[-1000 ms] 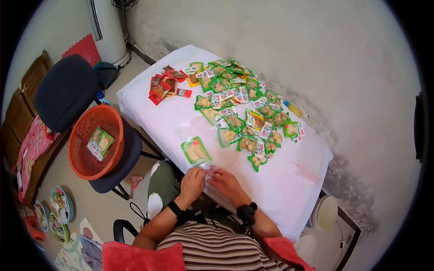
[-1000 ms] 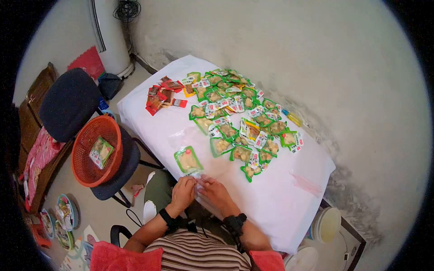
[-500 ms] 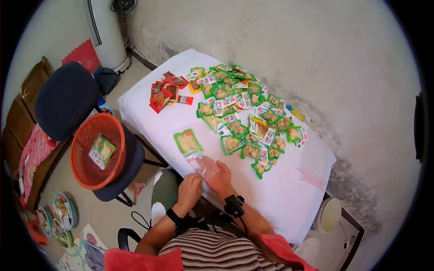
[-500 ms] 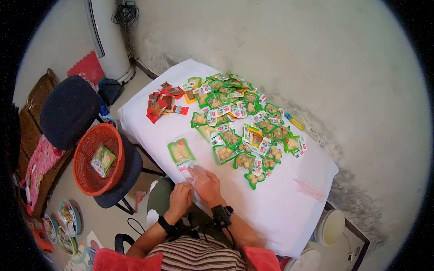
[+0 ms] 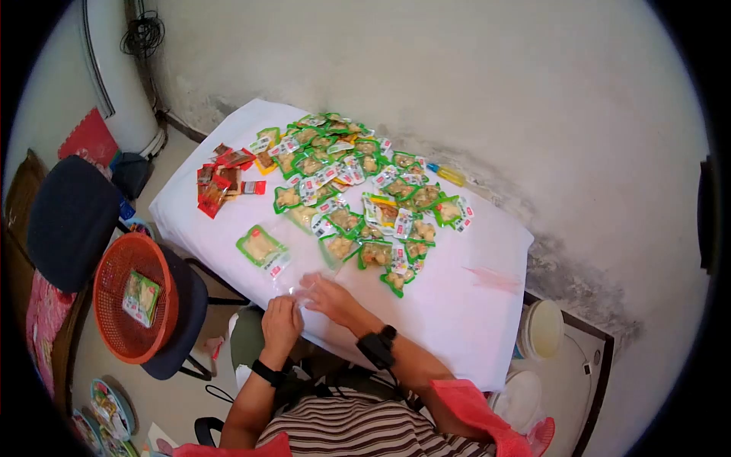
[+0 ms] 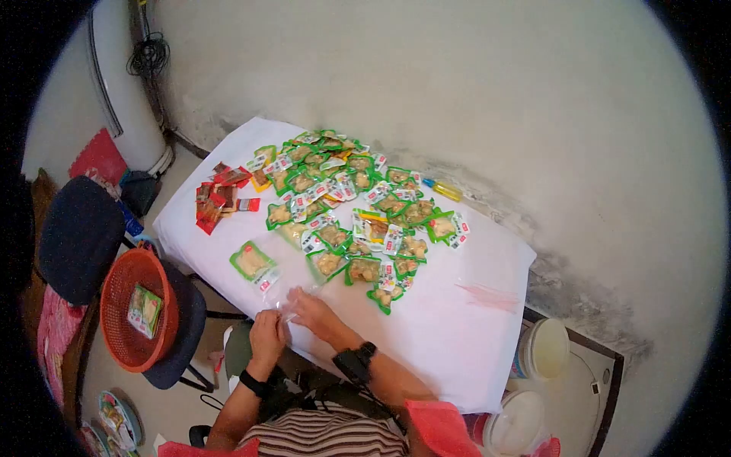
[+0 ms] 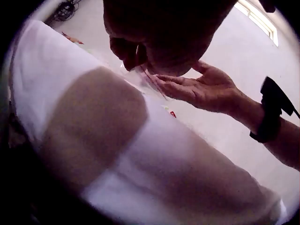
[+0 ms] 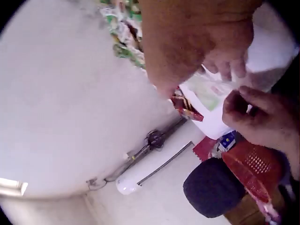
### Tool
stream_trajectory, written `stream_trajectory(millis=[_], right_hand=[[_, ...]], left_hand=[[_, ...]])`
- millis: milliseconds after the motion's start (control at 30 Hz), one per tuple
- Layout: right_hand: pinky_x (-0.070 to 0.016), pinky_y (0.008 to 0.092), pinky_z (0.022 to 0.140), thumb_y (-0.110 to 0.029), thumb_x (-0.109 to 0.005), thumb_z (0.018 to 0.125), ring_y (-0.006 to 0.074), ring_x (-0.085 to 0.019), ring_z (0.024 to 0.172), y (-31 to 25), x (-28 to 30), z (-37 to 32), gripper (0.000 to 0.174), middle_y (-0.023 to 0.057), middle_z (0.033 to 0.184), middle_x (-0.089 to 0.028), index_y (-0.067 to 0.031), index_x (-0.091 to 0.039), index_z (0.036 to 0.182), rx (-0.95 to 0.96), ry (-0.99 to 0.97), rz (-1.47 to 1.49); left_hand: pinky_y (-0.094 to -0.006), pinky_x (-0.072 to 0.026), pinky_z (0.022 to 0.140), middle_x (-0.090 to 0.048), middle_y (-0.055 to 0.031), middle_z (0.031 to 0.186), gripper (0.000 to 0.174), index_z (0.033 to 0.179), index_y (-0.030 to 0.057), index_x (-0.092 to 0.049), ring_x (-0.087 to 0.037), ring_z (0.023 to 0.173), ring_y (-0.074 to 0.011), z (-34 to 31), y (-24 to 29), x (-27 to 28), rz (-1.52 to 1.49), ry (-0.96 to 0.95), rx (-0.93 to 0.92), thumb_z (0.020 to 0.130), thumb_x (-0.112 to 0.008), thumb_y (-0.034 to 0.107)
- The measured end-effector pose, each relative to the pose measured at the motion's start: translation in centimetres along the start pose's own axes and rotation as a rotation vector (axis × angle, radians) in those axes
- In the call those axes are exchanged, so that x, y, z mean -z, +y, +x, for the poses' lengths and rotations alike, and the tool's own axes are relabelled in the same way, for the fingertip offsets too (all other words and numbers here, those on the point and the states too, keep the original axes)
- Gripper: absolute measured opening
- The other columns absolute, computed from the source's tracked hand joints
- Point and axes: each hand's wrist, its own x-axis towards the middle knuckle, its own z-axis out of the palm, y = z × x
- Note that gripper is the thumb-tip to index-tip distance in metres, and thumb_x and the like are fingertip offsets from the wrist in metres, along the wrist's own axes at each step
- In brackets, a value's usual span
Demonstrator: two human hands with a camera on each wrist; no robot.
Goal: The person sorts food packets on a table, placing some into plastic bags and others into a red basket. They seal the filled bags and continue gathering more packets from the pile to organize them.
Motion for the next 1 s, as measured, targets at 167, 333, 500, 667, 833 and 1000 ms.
stream_trajectory(millis=[167,333,500,667,833,1000], right_hand=[[-0.0478,0.0319,0.057,-0.027,-0.059,0.087,0.0210,-0.061,0.061,-6.2,6.1,-4.0,0.026,0.0030,0.065,-0.062,-0.0029,-0.063,0.079,0.521,0.384,-1.413],[-0.0436,0.0391,0.079,-0.022,-0.067,0.075,0.0291,-0.056,0.095,-13.1,6.5,-1.0,0.038,0.0169,0.105,-0.057,-0.0023,-0.053,0.104,0.953,0.671,-1.686],[-0.0370,0.0485,0.092,-0.024,-0.068,0.071,0.0365,-0.048,0.107,-14.5,7.3,4.6,0.056,0.0198,0.114,-0.053,-0.0026,-0.048,0.119,0.883,0.720,-1.916],[-0.0378,0.0470,0.093,-0.012,-0.050,0.078,0.0340,-0.052,0.108,-13.1,7.8,4.7,0.032,0.0193,0.111,-0.058,-0.0002,-0.058,0.106,0.727,0.777,-1.966],[-0.0367,0.0471,0.095,-0.013,-0.055,0.071,0.0314,-0.040,0.122,-9.0,8.4,1.0,0.035,0.0150,0.113,-0.052,0.0007,-0.059,0.103,1.037,0.966,-2.008],[-0.0338,0.0477,0.099,-0.011,-0.055,0.074,0.0297,-0.036,0.127,-8.1,8.4,-2.0,0.035,0.0136,0.125,-0.047,0.0004,-0.057,0.107,0.919,0.868,-1.848]], left_hand=[[-0.0396,-0.0456,0.064,-0.055,-0.0113,0.081,0.014,0.087,0.0047,-0.055,-0.054,0.076,-0.0303,0.1,1.4,-0.2,0.041,-0.050,0.004,0.074,-0.061,0.005],[-0.0395,-0.0455,0.066,-0.054,-0.0111,0.079,0.010,0.083,0.0056,-0.057,-0.054,0.076,-0.0303,0.1,1.3,-0.5,0.054,-0.044,-0.010,0.075,-0.060,0.007],[-0.0404,-0.0454,0.071,-0.055,-0.0119,0.083,0.009,0.084,0.0047,-0.057,-0.054,0.082,-0.0315,0.0,1.4,0.8,0.079,-0.084,0.031,0.075,-0.059,0.005],[-0.0449,-0.0407,0.087,-0.056,-0.0210,0.100,0.020,0.097,-0.0041,-0.056,-0.049,0.097,-0.0402,0.0,0.9,0.1,0.082,-0.187,-0.072,0.079,-0.056,0.004],[-0.0444,-0.0403,0.089,-0.050,-0.0213,0.112,0.033,0.115,-0.0010,-0.050,-0.047,0.104,-0.0404,1.0,-1.7,-1.5,0.162,-0.287,-0.190,0.087,-0.053,0.016],[-0.0387,-0.0483,0.080,-0.050,-0.0193,0.108,0.028,0.113,-0.0016,-0.053,-0.056,0.093,-0.0330,1.5,-1.7,-2.9,0.147,-0.300,-0.113,0.091,-0.053,0.015]])
